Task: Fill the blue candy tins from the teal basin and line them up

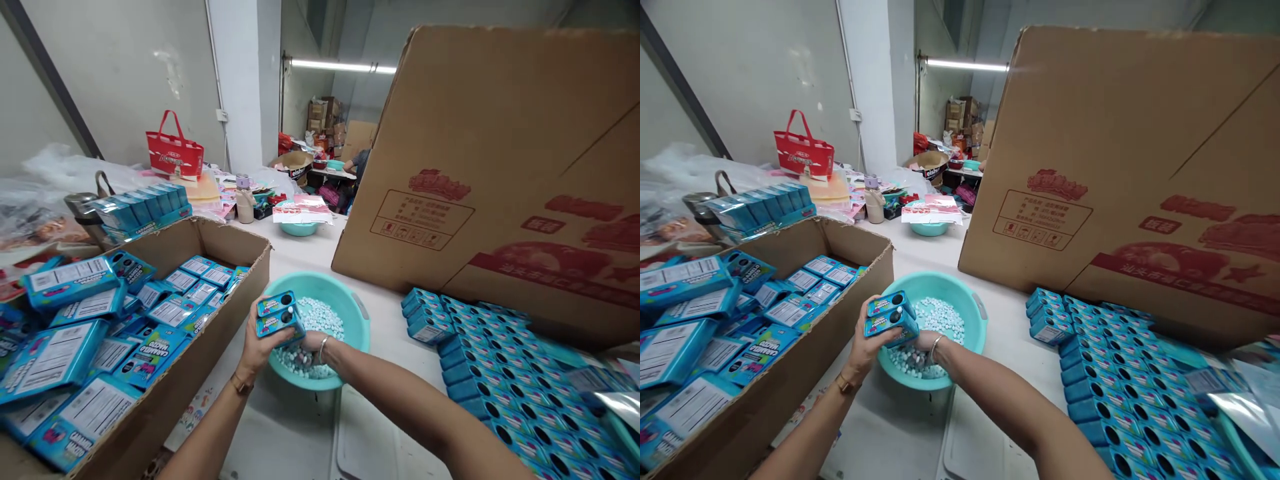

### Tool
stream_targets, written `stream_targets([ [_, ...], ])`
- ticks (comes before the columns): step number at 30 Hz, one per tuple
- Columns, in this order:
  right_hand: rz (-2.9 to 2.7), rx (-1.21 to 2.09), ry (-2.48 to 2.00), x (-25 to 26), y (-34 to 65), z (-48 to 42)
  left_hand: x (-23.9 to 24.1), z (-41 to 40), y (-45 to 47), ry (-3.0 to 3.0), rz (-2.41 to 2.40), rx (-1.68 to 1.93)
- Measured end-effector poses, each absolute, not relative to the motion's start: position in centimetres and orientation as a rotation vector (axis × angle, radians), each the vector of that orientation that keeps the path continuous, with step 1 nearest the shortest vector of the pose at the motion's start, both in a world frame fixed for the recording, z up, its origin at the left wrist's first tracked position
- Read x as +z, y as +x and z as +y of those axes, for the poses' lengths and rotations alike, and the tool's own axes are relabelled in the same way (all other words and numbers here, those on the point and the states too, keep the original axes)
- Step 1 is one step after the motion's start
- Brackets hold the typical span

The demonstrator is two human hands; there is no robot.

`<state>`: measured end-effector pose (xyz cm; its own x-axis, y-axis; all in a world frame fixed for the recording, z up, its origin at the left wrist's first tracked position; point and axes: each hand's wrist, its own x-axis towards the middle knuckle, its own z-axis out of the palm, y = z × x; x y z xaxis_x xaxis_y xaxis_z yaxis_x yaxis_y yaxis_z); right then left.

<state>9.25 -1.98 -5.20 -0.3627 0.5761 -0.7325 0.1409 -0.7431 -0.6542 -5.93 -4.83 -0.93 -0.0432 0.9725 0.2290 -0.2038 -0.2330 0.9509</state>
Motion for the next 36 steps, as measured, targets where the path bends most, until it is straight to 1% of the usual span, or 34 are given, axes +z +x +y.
stream_targets([
  [2,-0.8,2.176,-1.508,-4.0,11.0,-1.8,-0.6,-4.6,-6.1,1.211,0.935,1.488],
  [4,-0.67,2.096,-1.401,-2.7,12.7,-1.8,-0.3,-4.4,-5.9,1.242,0.95,1.473],
  [10,-0.409,1.645,-1.12,0.7,14.3,-2.6,-1.2,-4.0,-3.5,1.545,1.116,1.284],
  [15,-0.341,1.272,-1.035,1.4,12.2,-2.7,-2.0,-3.8,-1.6,1.694,1.221,1.252],
  [20,-0.405,1.046,-0.966,1.7,10.1,-2.9,-1.2,-4.3,-1.1,1.746,1.214,1.24],
  [25,-0.446,0.992,-0.952,2.2,9.6,-3.1,-0.4,-4.8,-1.6,1.755,1.16,1.24],
  [36,-0.461,1.067,-1.05,2.0,11.7,-2.1,-0.9,-4.2,-2.5,1.605,1.02,1.124],
])
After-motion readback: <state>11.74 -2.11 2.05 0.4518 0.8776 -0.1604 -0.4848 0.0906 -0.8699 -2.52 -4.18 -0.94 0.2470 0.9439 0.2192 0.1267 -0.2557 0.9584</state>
